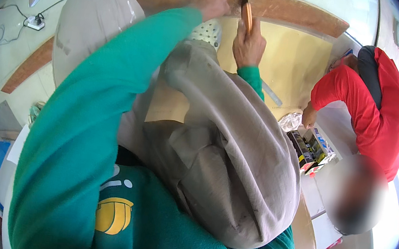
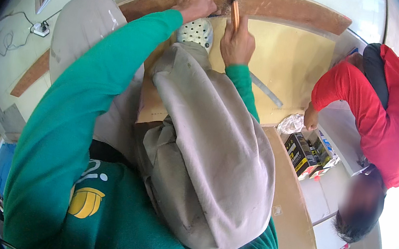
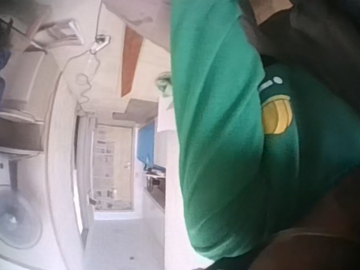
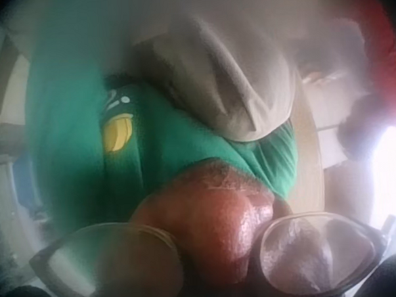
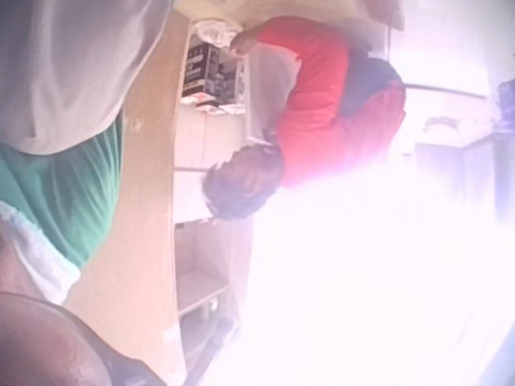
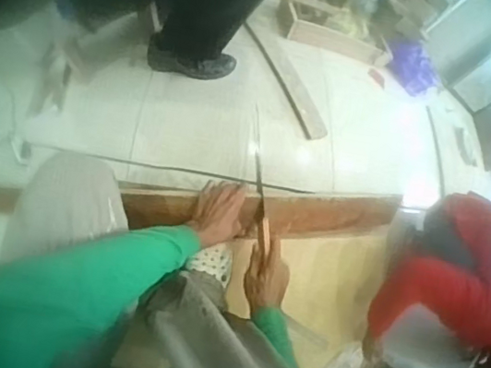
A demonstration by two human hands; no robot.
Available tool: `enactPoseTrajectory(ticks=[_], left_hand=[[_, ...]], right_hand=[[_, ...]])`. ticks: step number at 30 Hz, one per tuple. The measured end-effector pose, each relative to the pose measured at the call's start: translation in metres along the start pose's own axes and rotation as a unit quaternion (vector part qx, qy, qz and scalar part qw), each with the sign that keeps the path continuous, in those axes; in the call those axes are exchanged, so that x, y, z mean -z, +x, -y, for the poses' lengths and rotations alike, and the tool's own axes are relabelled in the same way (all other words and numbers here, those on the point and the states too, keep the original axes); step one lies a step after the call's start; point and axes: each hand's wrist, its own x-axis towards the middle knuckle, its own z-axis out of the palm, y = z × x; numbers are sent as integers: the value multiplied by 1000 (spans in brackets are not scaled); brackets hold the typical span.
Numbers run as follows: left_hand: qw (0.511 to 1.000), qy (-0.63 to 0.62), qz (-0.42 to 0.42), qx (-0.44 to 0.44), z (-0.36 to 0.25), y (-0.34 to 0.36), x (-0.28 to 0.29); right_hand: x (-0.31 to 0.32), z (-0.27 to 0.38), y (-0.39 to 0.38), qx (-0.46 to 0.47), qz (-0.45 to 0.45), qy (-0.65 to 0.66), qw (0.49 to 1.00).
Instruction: The person uses a hand saw to cut a curved wooden board on the floor, then lifts the cut piece and fits it into a curved wooden cabinet frame.
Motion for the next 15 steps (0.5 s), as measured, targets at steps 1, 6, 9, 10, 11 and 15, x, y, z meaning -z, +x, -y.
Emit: enactPoseTrajectory(ticks=[1, 6, 9, 10, 11, 15], left_hand=[[1000, -13, 11, -9, 0, 3, 1], [999, -6, -38, 11, -4, -1, 0], [1000, -19, -1, 18, -7, -4, 2], [999, -24, 30, 29, -8, -5, 2], [1000, -13, -4, 15, -9, -5, 3], [999, -22, 15, 32, -9, -2, 4]], right_hand=[[7, -13, -28, -42, 12, -11, 999], [47, -70, -178, -150, 31, 58, 986], [52, -59, -163, -111, 55, 50, 991], [46, -49, -138, -105, 54, 44, 992], [43, -34, -116, -99, 53, 38, 993], [-9, -13, -6, -13, -10, 7, 1000]])
